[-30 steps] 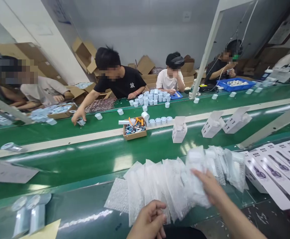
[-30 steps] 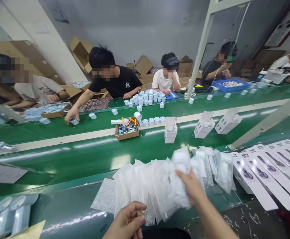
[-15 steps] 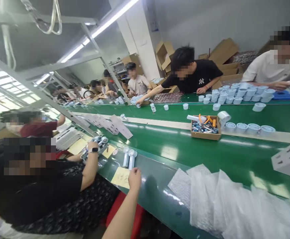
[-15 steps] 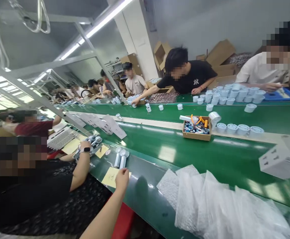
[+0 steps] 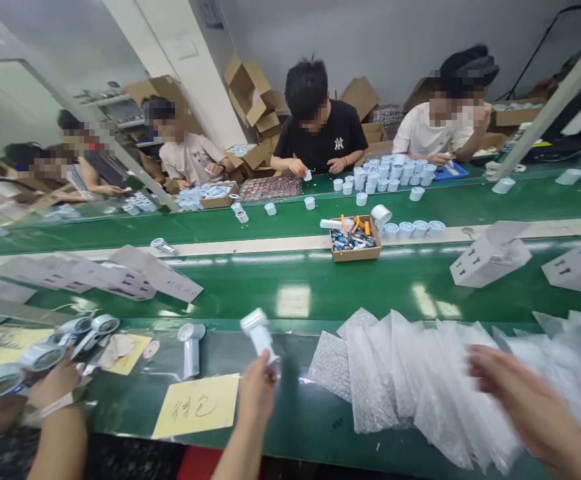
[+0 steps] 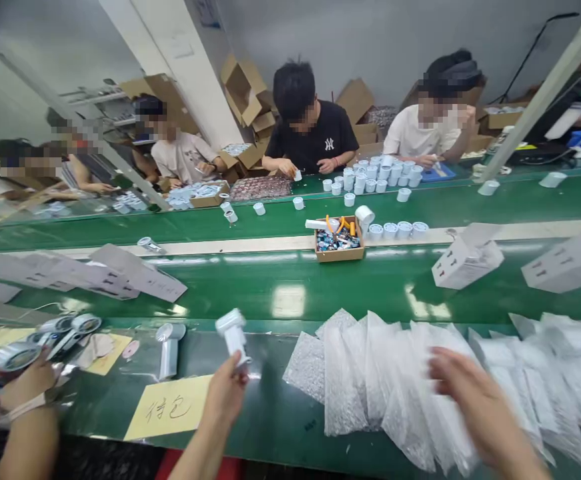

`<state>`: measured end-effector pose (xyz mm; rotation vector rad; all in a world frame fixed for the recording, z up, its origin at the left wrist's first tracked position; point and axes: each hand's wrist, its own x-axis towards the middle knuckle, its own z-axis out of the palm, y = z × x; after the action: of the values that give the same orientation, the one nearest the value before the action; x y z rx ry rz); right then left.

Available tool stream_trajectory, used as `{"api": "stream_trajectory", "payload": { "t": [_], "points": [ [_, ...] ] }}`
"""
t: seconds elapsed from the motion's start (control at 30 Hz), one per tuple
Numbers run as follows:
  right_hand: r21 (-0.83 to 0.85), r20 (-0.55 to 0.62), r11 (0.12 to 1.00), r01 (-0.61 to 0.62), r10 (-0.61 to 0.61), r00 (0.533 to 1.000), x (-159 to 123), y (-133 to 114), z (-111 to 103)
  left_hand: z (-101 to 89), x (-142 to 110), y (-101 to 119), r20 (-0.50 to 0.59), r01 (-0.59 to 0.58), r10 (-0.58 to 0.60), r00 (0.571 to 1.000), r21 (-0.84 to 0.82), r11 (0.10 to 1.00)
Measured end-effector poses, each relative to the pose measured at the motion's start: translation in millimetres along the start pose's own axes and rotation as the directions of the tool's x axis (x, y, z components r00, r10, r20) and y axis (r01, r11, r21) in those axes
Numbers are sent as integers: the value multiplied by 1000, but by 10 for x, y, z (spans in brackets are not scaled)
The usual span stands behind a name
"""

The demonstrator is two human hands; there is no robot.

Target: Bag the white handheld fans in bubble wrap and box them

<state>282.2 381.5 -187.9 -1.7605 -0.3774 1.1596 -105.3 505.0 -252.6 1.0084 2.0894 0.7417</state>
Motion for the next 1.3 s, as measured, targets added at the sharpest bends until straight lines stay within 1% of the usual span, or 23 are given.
{"api": "stream_trajectory", "payload": {
  "t": [0.03,0.07,0.1,0.13,0.17,0.2,0.23,0.3,0.37,0.47,0.53,0.57,0.67,0.73,0.77,0.83,0.87,0.93,1.0,1.07,1.13,1.2,1.3],
  "points": [
    [75,135,995,-73,62,989,-70,35,302,179,-305,36,96,-10,19,995,-91,996],
    [173,285,972,-160,106,953,-124,72,597,339,-605,60,274,51,34,961,-297,954],
    [234,395,940,-247,140,908,-162,107,855,472,-879,69,444,152,55,894,-417,896],
    [261,456,922,-285,143,879,-183,138,1052,572,-1107,59,572,226,97,814,-467,855],
    [294,470,908,-298,134,873,-187,162,1174,640,-1276,29,645,242,165,747,-495,835],
    [313,456,902,-298,132,880,-177,175,1215,680,-1382,-21,667,187,228,710,-490,851],
    [328,428,899,-291,133,894,-155,175,1183,702,-1428,-89,647,69,286,707,-467,882],
    [342,392,890,-302,157,907,-96,136,956,727,-1394,-250,555,-224,386,737,-338,914],
    [328,419,880,-343,190,888,-46,60,634,777,-1292,-389,507,-398,442,741,-199,896],
    [250,498,888,-387,225,838,-54,-48,214,896,-1216,-416,503,-442,453,736,-151,884],
    [178,585,895,-408,238,775,-125,-70,54,940,-1259,-283,458,-429,442,771,-138,893],
    [146,641,895,-421,238,730,-173,-62,16,938,-1304,-180,422,-419,433,796,-130,898],
    [71,784,879,-472,243,571,-319,19,50,851,-1484,183,329,-401,420,846,-126,907],
    [43,830,869,-492,243,502,-379,78,145,764,-1603,381,334,-418,447,830,-158,894],
    [42,838,867,-497,240,490,-390,97,193,724,-1654,447,353,-440,472,808,-173,881],
    [54,839,869,-492,228,494,-377,112,256,660,-1731,512,397,-468,506,765,-196,862],
    [54,832,875,-481,226,506,-359,111,266,638,-1759,519,413,-456,500,761,-207,866],
    [11,814,900,-436,245,527,-323,109,249,612,-1802,512,415,-369,438,797,-239,898],
    [-66,789,921,-384,284,545,-312,124,215,605,-1843,515,376,-299,390,840,-278,913],
    [-101,772,929,-355,298,562,-335,153,197,603,-1886,538,297,-351,429,853,-283,893],
    [-75,767,934,-349,278,578,-380,172,199,588,-1918,559,228,-464,523,821,-268,845],
    [-42,761,939,-340,250,598,-429,166,210,551,-1924,545,207,-561,614,762,-265,785],
    [-38,734,946,-323,246,633,-484,124,220,476,-1877,459,279,-663,709,648,-252,705]
  ]
}}
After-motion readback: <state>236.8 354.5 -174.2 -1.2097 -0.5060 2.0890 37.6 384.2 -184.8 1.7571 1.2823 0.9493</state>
